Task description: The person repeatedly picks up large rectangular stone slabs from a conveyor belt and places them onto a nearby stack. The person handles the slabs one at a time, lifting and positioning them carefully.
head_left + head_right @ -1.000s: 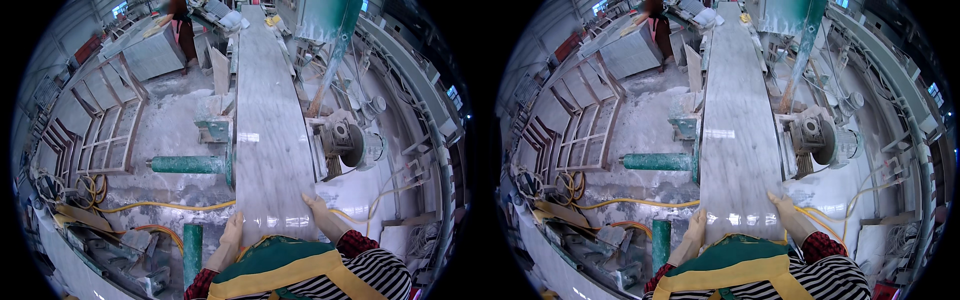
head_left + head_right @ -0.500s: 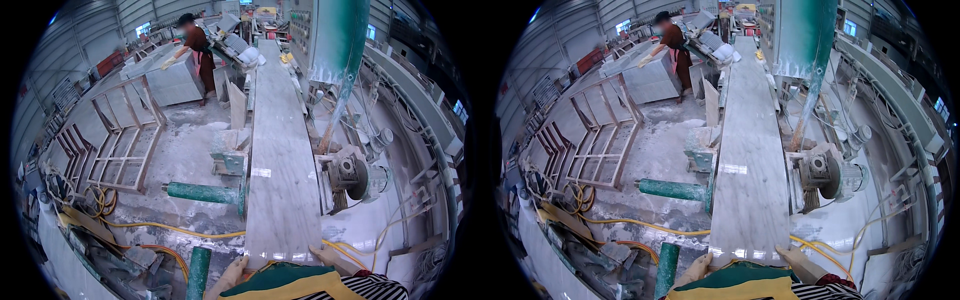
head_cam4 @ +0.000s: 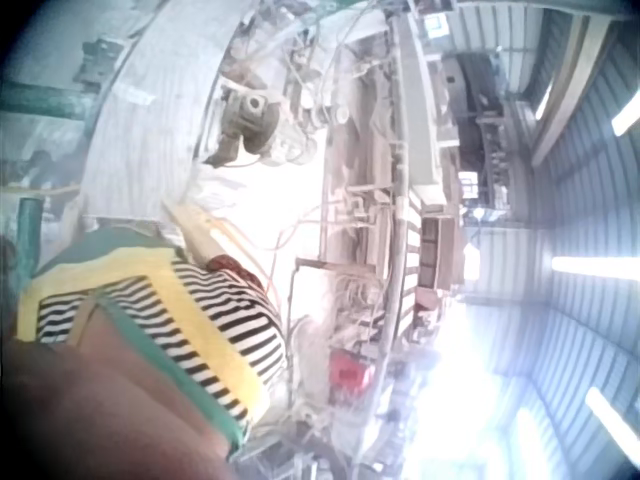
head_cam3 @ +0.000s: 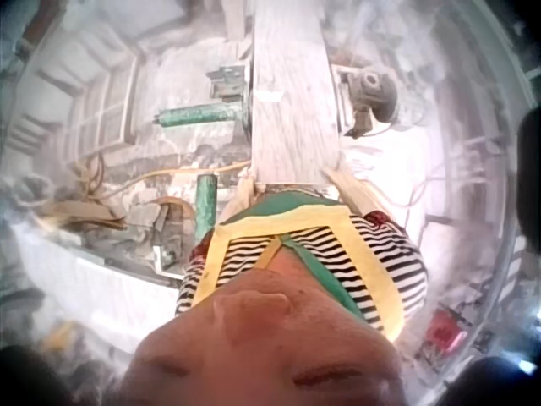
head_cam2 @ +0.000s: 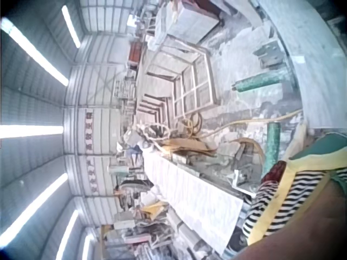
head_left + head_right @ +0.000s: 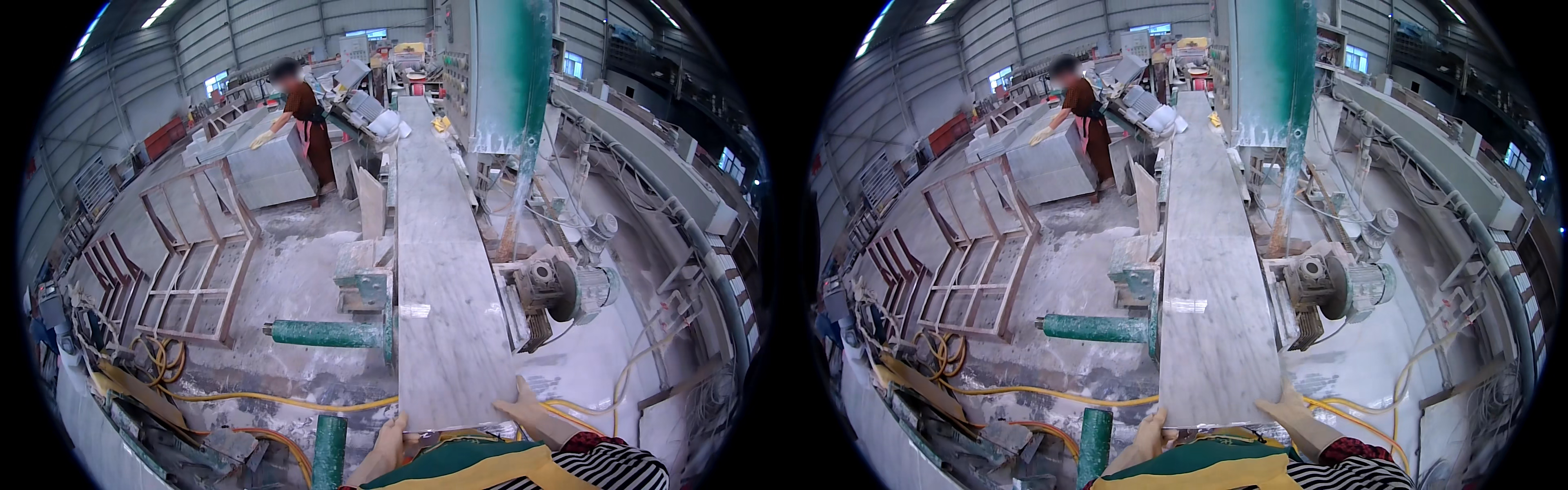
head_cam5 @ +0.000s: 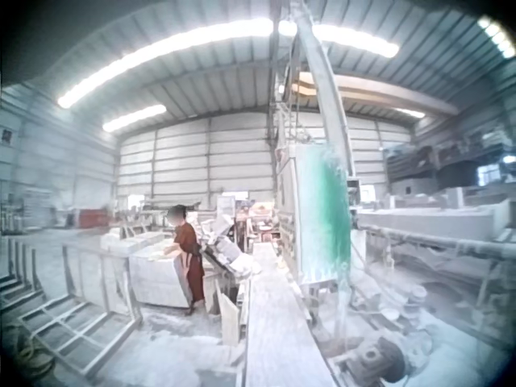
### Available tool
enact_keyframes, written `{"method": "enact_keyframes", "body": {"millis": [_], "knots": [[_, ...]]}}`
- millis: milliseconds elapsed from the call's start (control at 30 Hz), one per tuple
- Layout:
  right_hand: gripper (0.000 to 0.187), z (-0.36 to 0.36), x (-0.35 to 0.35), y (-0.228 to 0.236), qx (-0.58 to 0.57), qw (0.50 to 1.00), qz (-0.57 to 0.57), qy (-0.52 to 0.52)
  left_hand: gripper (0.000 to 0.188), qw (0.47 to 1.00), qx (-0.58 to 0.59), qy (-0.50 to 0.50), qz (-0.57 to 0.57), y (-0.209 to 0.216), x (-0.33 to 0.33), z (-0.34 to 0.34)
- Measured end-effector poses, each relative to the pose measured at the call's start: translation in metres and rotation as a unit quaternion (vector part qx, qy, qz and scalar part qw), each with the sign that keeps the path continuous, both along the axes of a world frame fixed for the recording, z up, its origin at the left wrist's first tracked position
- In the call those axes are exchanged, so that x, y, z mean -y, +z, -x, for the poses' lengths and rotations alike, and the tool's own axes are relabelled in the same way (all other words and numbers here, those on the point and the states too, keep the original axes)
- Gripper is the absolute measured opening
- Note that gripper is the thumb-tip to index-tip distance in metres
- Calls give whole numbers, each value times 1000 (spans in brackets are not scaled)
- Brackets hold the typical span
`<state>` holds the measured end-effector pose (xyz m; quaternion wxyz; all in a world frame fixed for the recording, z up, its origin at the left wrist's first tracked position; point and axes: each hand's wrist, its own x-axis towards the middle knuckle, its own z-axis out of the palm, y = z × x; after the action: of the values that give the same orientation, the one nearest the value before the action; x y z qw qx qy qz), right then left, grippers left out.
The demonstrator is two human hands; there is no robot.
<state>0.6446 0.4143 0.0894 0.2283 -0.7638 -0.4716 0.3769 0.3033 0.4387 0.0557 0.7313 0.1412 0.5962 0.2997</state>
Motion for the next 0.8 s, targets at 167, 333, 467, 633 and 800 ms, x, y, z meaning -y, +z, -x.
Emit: {"method": "enact_keyframes", "body": {"millis": [167, 333, 467, 633, 800], "knots": [[96, 50, 7, 57, 278, 906, -149, 282, 43, 998, 10, 32, -44, 10, 5, -6], [78, 89, 2, 36, 302, 830, -232, 409, 44, 996, 46, 52, -52, -11, 2, -3], [70, 86, -19, 5, 420, 783, -219, 403, 50, 995, 46, 21, -82, -5, 2, -2], [75, 86, -27, -15, 462, 759, -195, 417, 48, 992, 51, -7, -118, 5, 6, 8], [81, 87, -34, 9, 409, 769, -167, 462, 52, 929, -231, 30, -287, -16, 50, 88]]}}
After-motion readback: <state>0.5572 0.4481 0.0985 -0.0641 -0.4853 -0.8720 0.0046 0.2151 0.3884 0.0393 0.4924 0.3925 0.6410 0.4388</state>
